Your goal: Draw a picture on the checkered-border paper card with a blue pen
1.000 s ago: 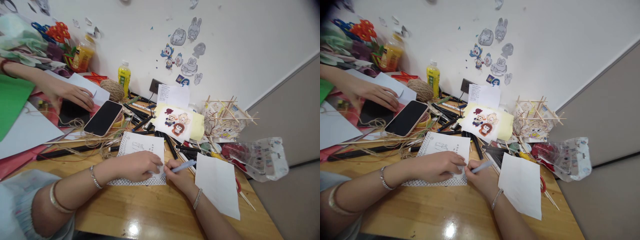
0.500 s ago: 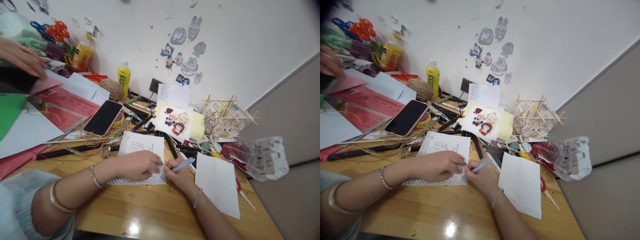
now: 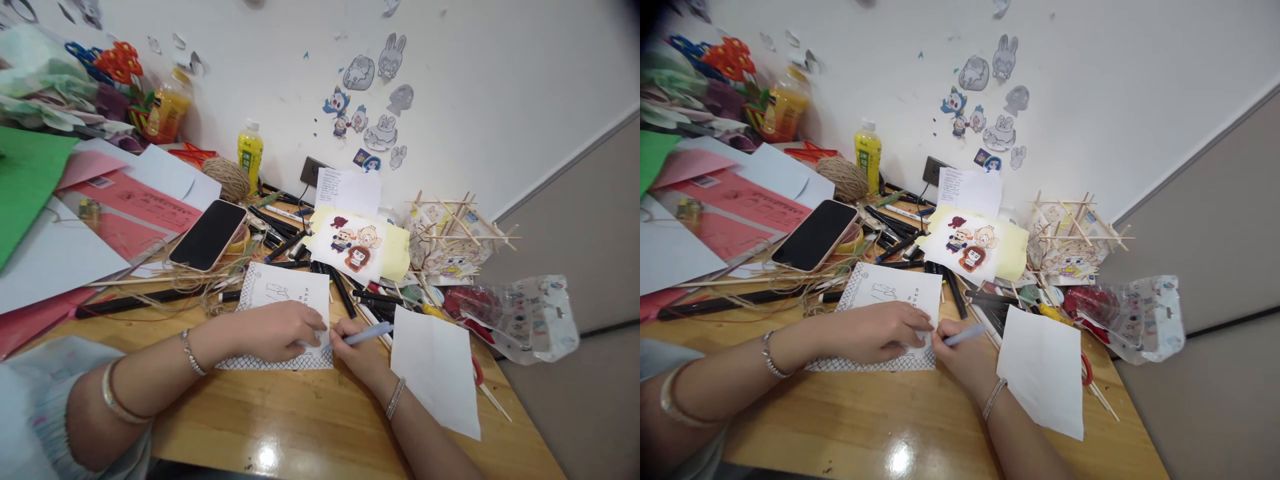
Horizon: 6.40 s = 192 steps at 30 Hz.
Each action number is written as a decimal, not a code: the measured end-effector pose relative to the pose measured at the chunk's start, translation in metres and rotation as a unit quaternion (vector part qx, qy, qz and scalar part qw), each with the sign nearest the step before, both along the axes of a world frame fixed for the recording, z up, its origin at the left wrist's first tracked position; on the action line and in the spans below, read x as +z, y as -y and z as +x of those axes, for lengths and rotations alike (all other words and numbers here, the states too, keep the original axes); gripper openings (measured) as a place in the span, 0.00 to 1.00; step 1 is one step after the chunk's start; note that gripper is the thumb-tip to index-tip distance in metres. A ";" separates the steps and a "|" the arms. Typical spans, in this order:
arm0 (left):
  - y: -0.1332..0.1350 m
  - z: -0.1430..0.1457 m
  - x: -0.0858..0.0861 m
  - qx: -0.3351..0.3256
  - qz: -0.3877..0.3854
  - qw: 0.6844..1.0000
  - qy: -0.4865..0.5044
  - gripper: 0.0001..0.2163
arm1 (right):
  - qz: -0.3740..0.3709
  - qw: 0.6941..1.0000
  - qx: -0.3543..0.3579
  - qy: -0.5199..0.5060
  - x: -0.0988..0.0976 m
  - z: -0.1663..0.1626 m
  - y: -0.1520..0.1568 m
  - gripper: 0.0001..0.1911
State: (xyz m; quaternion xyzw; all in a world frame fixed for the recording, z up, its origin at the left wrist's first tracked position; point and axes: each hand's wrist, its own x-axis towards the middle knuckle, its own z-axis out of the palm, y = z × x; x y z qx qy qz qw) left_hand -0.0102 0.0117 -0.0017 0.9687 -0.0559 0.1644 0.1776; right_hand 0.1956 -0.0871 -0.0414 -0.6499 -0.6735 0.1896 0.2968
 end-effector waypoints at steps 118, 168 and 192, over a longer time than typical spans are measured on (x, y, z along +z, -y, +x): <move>-0.001 0.000 0.002 -0.012 -0.008 1.000 -0.002 0.07 | -0.014 0.999 0.031 -0.005 0.000 0.000 0.002 0.18; -0.002 0.000 0.001 -0.012 -0.018 1.000 0.011 0.07 | -0.015 0.999 -0.033 0.013 -0.004 0.001 0.001 0.20; -0.002 -0.001 0.001 -0.014 -0.028 0.999 0.008 0.06 | -0.012 0.999 -0.031 -0.024 -0.004 0.001 0.001 0.17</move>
